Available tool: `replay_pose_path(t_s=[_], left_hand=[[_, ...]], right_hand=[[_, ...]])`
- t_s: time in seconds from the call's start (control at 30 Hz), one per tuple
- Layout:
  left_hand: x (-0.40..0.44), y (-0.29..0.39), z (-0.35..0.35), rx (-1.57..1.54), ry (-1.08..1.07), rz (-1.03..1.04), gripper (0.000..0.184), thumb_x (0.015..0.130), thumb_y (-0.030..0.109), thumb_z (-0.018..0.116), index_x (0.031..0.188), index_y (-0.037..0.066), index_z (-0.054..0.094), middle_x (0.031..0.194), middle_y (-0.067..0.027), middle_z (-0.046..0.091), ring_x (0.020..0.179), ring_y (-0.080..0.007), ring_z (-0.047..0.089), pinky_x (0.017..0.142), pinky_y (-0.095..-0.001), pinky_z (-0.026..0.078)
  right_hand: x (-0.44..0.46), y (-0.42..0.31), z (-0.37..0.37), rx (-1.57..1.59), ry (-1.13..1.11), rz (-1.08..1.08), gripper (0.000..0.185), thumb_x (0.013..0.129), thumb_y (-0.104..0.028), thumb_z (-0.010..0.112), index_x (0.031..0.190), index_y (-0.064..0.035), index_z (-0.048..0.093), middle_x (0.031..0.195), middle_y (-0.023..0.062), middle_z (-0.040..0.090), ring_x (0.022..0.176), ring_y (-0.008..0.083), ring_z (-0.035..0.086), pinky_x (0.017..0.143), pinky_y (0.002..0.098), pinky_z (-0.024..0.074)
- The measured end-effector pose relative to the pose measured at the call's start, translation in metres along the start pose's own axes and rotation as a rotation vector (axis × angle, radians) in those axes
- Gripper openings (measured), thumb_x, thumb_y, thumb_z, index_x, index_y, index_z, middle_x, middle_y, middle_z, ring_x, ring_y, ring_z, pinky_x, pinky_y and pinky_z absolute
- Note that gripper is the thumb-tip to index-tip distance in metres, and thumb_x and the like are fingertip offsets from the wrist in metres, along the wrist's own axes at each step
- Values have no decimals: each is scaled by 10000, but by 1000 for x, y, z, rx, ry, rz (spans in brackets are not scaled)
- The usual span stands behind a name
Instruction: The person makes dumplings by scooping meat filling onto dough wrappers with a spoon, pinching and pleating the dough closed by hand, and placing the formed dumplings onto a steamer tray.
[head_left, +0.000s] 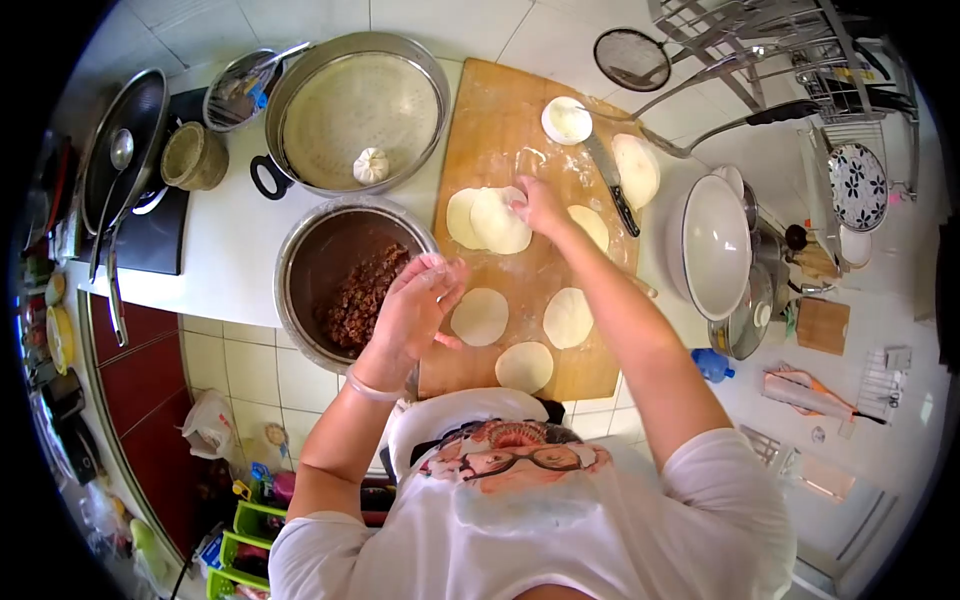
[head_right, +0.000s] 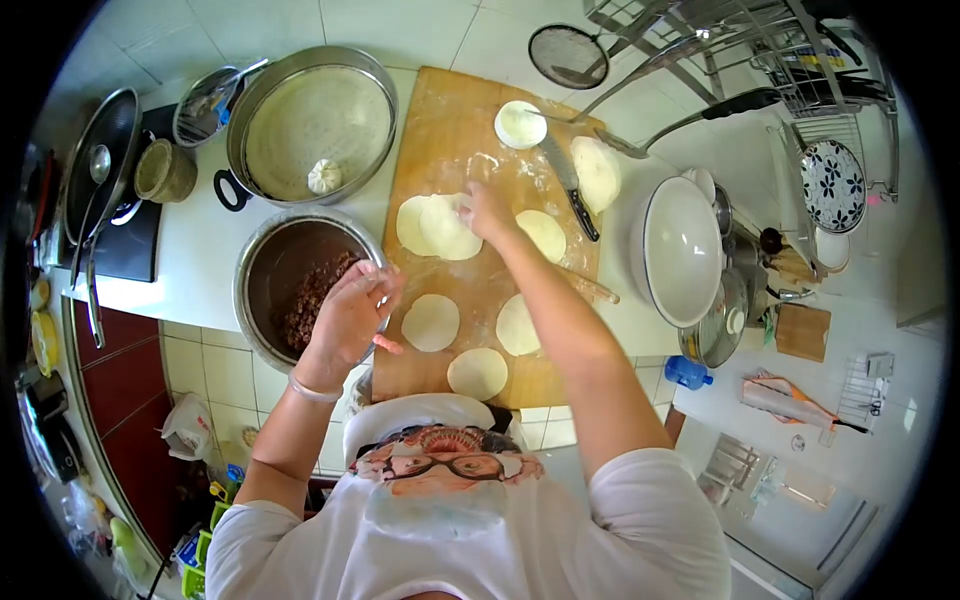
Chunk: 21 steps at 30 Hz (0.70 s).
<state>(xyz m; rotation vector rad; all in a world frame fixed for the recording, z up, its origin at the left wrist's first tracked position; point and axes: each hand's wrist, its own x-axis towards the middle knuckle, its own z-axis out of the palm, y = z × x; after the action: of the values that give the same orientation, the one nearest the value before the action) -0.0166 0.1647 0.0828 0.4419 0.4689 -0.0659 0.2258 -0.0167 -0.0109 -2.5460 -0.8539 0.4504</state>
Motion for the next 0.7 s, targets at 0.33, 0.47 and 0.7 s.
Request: replay_pose_path(t_s=[0.33, 0.47, 0.7], left_hand=[[-42, -25, 11, -15, -1, -96, 73, 964, 148, 526, 1017, 100, 544, 1052, -76, 647, 1066, -239, 616, 931, -358, 482], [-22, -15, -5, 28, 51, -98, 154, 982, 223, 488, 1004, 93, 565, 1072, -77, 624, 1149, -237, 561, 961, -358, 443], [60, 1, 1, -183, -26, 42, 370, 1005, 264, 448, 1260, 18, 552, 1215, -105, 636, 1131, -241, 604, 1020, -406, 464]], right_hand=[[-11, 12, 9, 155, -47, 366, 347, 708, -297, 746, 853, 9, 673, 844, 180, 685, 833, 315, 674, 744, 407, 523], [-33, -23, -34, 474, -110, 202, 275, 762, -231, 694, 940, -25, 656, 828, 101, 658, 822, 215, 655, 729, 353, 526], [-43, -155, -111, 1197, -408, 15, 262, 857, -156, 659, 1097, -75, 589, 885, 40, 647, 833, 168, 654, 698, 314, 551]])
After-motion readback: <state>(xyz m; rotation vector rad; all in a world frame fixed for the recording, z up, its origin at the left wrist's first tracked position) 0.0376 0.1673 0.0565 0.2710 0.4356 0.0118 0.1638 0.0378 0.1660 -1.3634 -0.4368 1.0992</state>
